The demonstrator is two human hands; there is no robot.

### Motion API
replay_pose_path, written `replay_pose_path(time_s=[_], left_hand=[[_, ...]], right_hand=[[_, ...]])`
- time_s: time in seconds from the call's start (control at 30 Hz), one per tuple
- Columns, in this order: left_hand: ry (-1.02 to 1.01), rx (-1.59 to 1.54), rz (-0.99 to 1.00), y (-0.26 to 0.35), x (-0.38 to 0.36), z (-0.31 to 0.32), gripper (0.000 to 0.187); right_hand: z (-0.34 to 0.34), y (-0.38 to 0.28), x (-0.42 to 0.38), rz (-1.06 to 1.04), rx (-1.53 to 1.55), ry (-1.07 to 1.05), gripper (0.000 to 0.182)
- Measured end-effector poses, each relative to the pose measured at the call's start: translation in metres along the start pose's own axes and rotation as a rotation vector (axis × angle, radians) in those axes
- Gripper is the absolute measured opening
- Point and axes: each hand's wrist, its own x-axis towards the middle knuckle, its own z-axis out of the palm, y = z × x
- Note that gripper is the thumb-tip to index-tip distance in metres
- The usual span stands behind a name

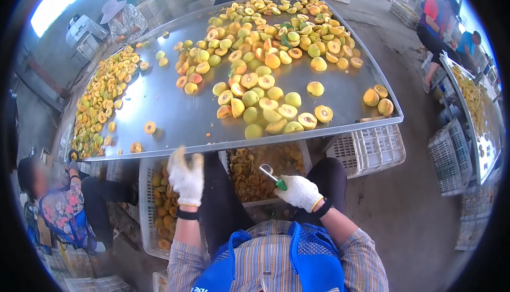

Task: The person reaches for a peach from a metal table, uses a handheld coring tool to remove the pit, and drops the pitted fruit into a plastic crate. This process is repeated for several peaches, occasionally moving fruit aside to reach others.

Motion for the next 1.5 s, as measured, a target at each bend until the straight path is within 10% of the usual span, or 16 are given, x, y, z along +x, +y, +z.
replay_pose_path(time_s=[0.13, 0.2, 0.33, 0.5, 0.7, 0.83, 1.5], left_hand=[[-0.283, -0.189, 0.237, 0.071, 0.022, 0.058, 0.040], [-0.772, -0.002, 0.131, 0.095, 0.041, 0.090, 0.059], [-1.081, 0.041, -0.071, 0.119, 0.072, 0.107, 0.075], [-0.996, -0.059, -0.010, 0.089, 0.059, 0.118, 0.071], [-0.629, -1.902, -0.829, 0.044, 0.046, 0.075, 0.028], [-0.634, -2.237, -0.936, 0.066, 0.024, 0.022, 0.044], [-0.689, -2.180, -1.126, 0.106, -0.045, -0.027, 0.038]], right_hand=[[0.014, 0.005, 0.007, -0.066, -0.067, 0.056, 0.050], [0.000, -0.015, -0.001, 0.020, 0.044, -0.068, 0.050], [0.018, 0.000, 0.000, -0.053, -0.073, -0.091, 0.052], [0.011, -0.003, -0.004, -0.109, -0.087, -0.067, 0.052], [-0.012, -0.018, -0.015, 0.022, 0.161, 0.027, 0.041], [-0.016, -0.041, -0.020, -0.130, 0.095, 0.257, 0.036], [0.003, -0.032, -0.028, -0.199, -0.169, 0.274, 0.031]])
